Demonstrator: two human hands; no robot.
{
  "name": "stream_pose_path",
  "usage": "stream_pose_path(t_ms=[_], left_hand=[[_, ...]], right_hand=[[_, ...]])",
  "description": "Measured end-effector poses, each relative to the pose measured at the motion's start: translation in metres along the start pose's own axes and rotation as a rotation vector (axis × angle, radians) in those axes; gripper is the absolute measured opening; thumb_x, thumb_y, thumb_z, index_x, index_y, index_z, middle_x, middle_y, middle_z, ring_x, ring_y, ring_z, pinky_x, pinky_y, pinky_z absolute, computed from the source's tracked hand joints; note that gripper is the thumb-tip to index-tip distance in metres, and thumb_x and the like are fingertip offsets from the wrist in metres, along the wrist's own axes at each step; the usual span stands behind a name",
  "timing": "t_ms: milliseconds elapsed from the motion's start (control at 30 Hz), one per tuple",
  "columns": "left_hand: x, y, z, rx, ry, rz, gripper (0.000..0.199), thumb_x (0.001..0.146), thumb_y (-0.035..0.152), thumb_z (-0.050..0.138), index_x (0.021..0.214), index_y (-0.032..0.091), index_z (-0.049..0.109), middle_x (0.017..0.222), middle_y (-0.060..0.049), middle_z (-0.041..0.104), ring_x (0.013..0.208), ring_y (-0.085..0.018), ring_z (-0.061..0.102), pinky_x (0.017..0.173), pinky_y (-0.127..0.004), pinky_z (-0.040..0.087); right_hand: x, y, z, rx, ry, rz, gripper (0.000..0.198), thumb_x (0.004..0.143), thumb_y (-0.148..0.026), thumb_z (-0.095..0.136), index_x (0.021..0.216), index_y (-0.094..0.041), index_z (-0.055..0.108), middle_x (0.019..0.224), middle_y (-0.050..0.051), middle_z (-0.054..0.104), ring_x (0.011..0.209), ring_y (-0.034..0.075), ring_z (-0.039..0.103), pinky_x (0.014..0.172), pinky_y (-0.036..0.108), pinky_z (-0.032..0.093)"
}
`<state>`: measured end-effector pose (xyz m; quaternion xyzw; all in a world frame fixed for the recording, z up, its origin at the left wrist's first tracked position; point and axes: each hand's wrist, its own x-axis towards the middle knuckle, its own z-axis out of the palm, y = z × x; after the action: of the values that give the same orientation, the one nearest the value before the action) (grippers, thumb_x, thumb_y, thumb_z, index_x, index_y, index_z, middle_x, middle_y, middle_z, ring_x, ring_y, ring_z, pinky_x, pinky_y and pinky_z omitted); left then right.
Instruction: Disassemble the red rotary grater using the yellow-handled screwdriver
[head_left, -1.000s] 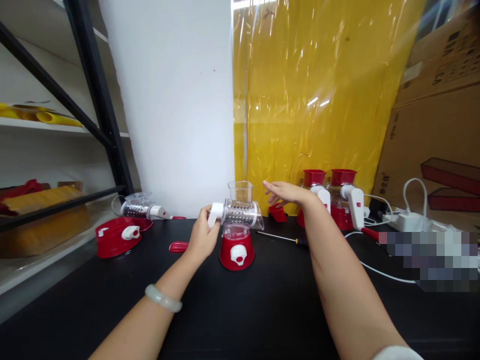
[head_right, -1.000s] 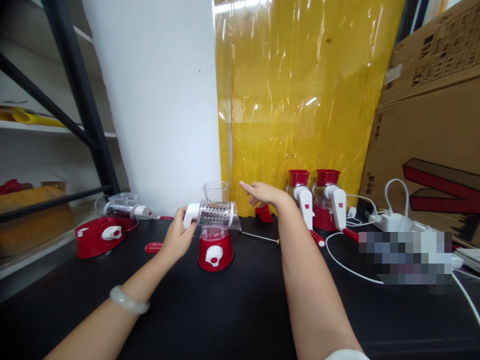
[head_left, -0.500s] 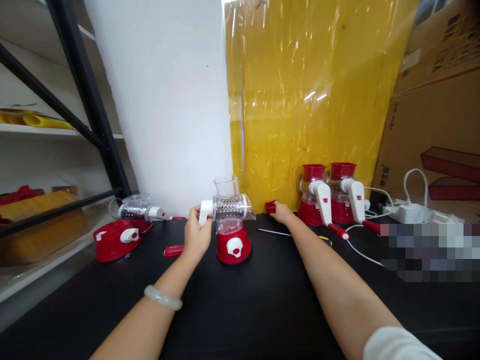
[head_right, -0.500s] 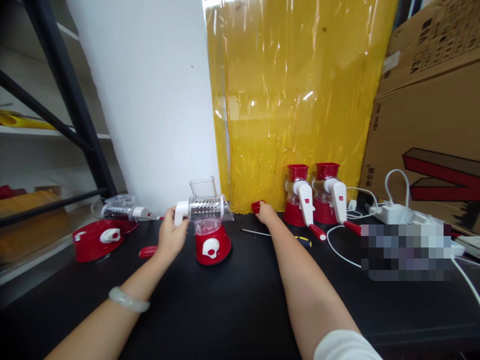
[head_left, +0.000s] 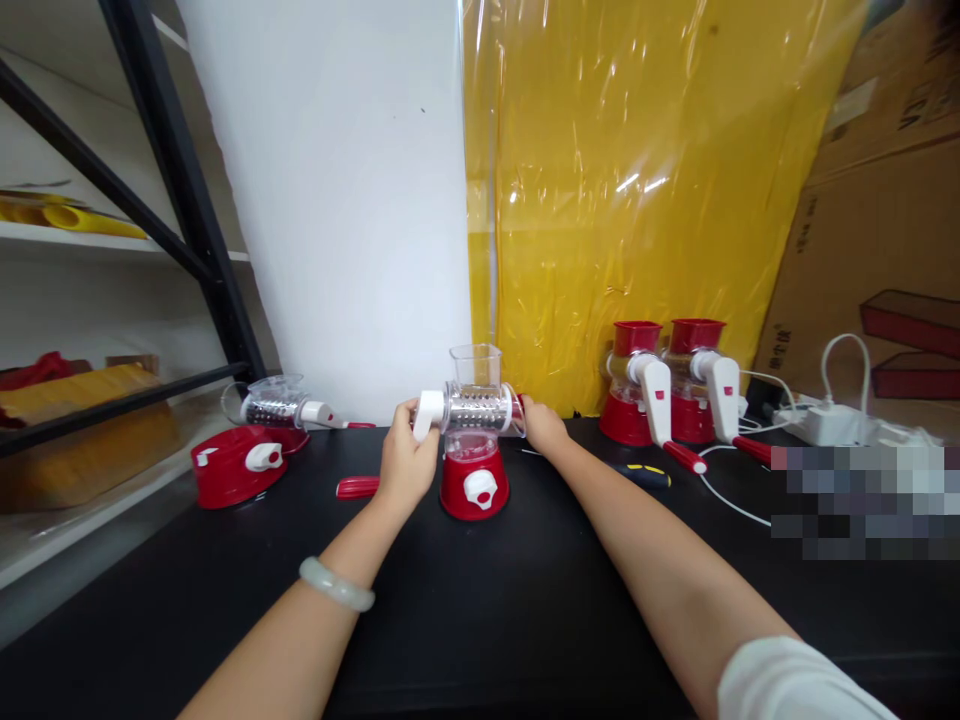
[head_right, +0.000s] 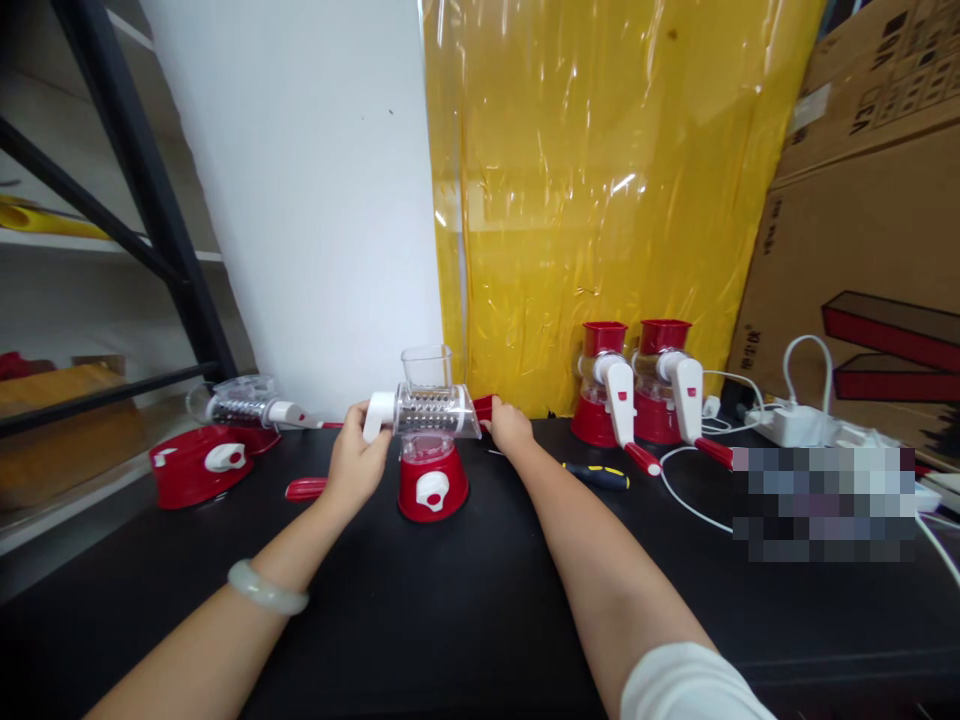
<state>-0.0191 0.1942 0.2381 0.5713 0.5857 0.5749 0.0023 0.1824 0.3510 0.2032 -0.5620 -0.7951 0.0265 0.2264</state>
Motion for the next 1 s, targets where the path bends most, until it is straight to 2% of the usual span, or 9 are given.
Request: stream_pose_path(t_ms=[133,367,533,833,1000], left_hand=[[0.0,0.0,0.0,0.016,-0.016,0.004,0.035,0.079,0.024,0.056,0.114,0.019,0.054,0.108,-0.007,0.067,0.096,-0.023,0.064,0.084,-0.033,0.047],[0.001,0.001,-0.001,0.043,-0.037,0.015,0.036,0.08,0.024,0.054,0.116,0.018,0.052,0.109,-0.008,0.067,0.096,-0.024,0.064,0.084,-0.035,0.047],[0.004,-0.001,0.0,0.045,-0.042,0.025,0.038,0.08,0.024,0.055,0.117,0.018,0.051,0.108,-0.008,0.067,0.094,-0.024,0.064,0.082,-0.033,0.047],[0.008,-0.002,0.002,0.096,-0.024,0.023,0.042,0.075,0.026,0.058,0.115,0.019,0.051,0.102,-0.006,0.067,0.088,-0.023,0.065,0.076,-0.031,0.048],[0.01,-0.001,0.001,0.109,-0.027,0.028,0.043,0.073,0.026,0.059,0.115,0.019,0.051,0.099,-0.006,0.067,0.084,-0.023,0.065,0.073,-0.03,0.048]], right_hand=[[-0.001,0.0,-0.002,0.0,-0.01,-0.012,0.045,0.093,-0.04,0.056,0.131,-0.017,0.048,0.115,0.018,0.068,0.106,0.029,0.066,0.085,0.033,0.047],[-0.004,-0.01,-0.007,0.005,-0.026,-0.013,0.054,0.095,-0.039,0.053,0.14,-0.012,0.041,0.116,0.022,0.067,0.108,0.029,0.066,0.087,0.033,0.046],[-0.004,-0.012,-0.01,-0.007,-0.035,-0.001,0.043,0.095,-0.04,0.052,0.127,-0.012,0.051,0.114,0.021,0.068,0.107,0.029,0.066,0.087,0.033,0.046],[-0.001,-0.011,-0.011,-0.041,-0.018,0.024,0.035,0.095,-0.038,0.053,0.12,-0.013,0.05,0.114,0.021,0.067,0.107,0.029,0.066,0.087,0.037,0.049],[-0.007,-0.014,-0.015,0.013,0.045,0.035,0.034,0.091,-0.037,0.06,0.114,-0.014,0.052,0.116,0.021,0.065,0.109,0.03,0.063,0.092,0.042,0.047]])
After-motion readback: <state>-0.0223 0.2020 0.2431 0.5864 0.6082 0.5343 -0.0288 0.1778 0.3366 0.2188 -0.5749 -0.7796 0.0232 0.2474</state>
